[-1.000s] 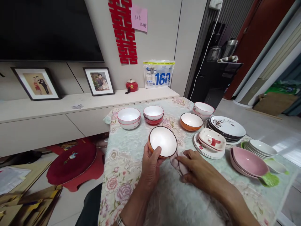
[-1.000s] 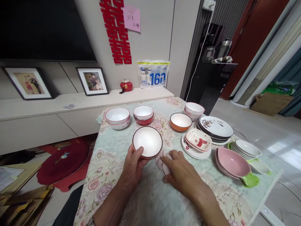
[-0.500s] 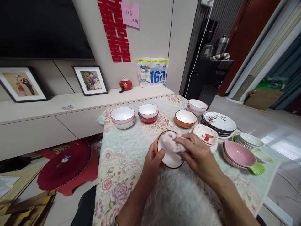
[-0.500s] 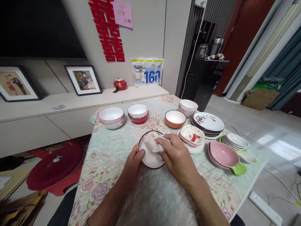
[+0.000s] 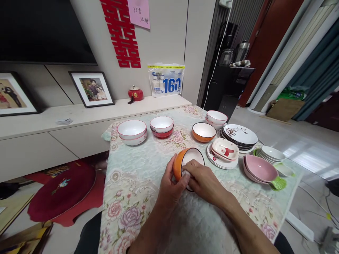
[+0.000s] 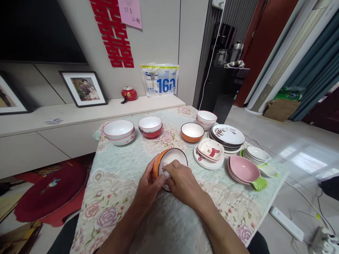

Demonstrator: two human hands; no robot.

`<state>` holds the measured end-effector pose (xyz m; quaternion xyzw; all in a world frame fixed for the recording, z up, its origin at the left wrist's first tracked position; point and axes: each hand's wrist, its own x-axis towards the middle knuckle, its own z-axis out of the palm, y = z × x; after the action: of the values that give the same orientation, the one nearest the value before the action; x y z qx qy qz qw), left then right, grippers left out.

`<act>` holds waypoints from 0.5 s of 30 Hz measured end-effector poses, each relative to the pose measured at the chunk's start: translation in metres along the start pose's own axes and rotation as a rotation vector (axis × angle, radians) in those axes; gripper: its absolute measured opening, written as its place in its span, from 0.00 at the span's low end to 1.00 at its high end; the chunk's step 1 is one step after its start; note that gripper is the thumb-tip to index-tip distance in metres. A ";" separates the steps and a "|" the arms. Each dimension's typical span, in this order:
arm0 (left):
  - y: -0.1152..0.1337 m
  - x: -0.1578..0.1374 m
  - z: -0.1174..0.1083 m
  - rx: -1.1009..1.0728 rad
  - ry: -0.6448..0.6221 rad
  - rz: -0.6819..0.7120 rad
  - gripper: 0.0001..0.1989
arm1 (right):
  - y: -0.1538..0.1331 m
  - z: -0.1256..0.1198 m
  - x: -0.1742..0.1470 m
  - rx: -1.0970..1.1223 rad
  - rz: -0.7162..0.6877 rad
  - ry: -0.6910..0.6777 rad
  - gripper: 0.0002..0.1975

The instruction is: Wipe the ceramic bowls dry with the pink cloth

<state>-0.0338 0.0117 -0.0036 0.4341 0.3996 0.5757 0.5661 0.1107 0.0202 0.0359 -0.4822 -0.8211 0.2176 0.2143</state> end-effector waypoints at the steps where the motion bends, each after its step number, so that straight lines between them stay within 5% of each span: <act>1: 0.001 0.000 0.000 0.020 0.000 0.003 0.41 | -0.001 -0.003 -0.001 0.140 -0.009 -0.032 0.07; 5: 0.007 -0.001 0.000 0.055 -0.002 0.009 0.39 | -0.002 -0.014 -0.003 0.723 0.000 -0.180 0.05; 7: 0.009 0.000 -0.001 0.061 0.021 0.011 0.37 | -0.004 -0.016 -0.004 0.768 -0.009 -0.225 0.07; 15: 0.009 0.006 -0.008 -0.092 0.139 -0.054 0.30 | -0.012 -0.018 -0.013 -0.067 -0.256 -0.062 0.04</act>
<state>-0.0442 0.0172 0.0030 0.3557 0.4226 0.6069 0.5715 0.1183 0.0063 0.0550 -0.3733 -0.8890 0.1758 0.1986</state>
